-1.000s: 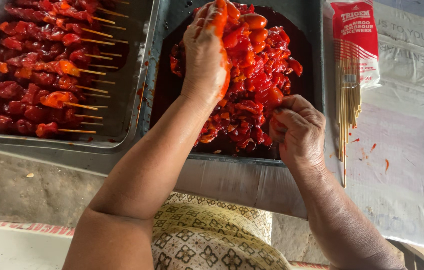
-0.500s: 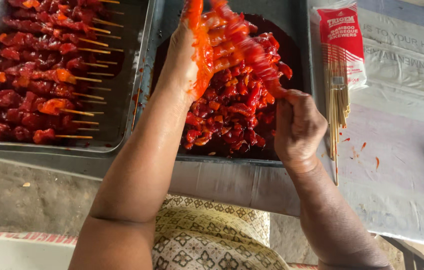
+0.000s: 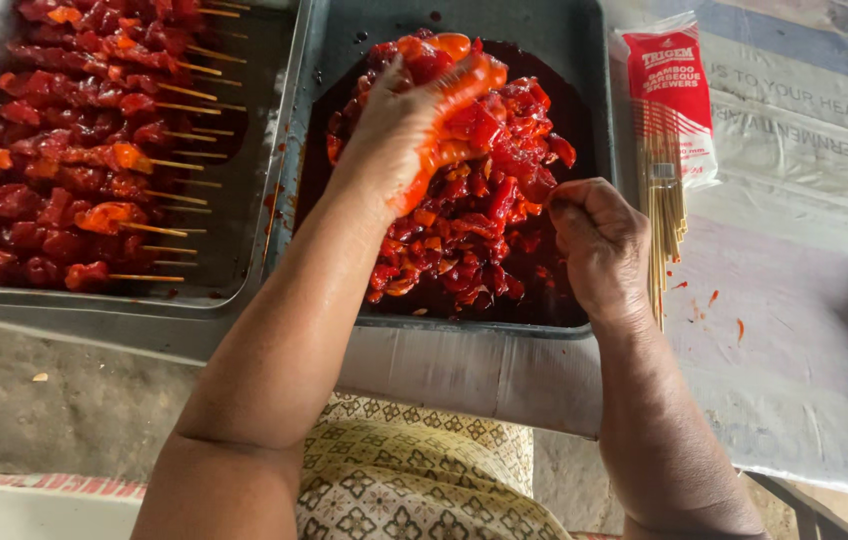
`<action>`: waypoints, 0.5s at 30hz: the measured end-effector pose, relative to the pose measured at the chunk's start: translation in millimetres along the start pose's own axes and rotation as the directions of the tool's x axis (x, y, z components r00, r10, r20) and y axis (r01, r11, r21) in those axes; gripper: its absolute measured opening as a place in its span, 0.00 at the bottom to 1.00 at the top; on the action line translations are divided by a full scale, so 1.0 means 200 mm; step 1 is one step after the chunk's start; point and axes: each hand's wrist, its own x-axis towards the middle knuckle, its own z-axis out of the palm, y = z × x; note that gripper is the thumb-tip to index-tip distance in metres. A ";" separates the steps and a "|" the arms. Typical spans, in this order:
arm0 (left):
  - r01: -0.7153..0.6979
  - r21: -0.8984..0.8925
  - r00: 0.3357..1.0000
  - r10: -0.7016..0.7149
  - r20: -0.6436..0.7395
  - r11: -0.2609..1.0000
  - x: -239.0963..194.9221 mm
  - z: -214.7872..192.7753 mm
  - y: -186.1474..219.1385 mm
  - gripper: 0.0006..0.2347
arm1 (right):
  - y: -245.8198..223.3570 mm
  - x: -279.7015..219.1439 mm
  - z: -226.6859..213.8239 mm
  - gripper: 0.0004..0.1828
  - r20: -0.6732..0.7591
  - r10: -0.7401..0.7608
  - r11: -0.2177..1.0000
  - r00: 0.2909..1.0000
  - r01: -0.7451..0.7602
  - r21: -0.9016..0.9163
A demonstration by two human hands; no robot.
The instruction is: The person threads pieces of marinated red meat onto bamboo skewers by hand. They pick up individual pieces from a tray and slide them onto the skewer, then place the completed skewers into a second tray. The process is repeated continuously throughout the clip.
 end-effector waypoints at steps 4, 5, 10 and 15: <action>0.048 -0.144 0.998 -0.042 0.048 0.988 0.02 0.04 -0.12 0.07 | 0.00 -0.02 0.04 0.06 -0.040 -0.083 0.996 0.996 0.083 0.014; 0.000 -0.132 0.999 0.007 0.054 0.991 0.03 0.02 -0.15 0.07 | 0.00 -0.03 0.05 0.06 -0.056 -0.101 0.995 0.993 0.100 -0.021; -0.029 -0.286 0.991 0.065 0.116 0.958 0.09 -0.02 -0.23 0.07 | 0.03 -0.02 0.06 0.06 -0.032 0.018 0.985 0.999 -0.012 0.171; -0.140 0.076 0.957 0.115 0.267 0.987 0.11 0.01 -0.23 0.10 | 0.06 0.02 0.03 0.08 -0.089 -0.027 0.948 0.996 0.054 0.313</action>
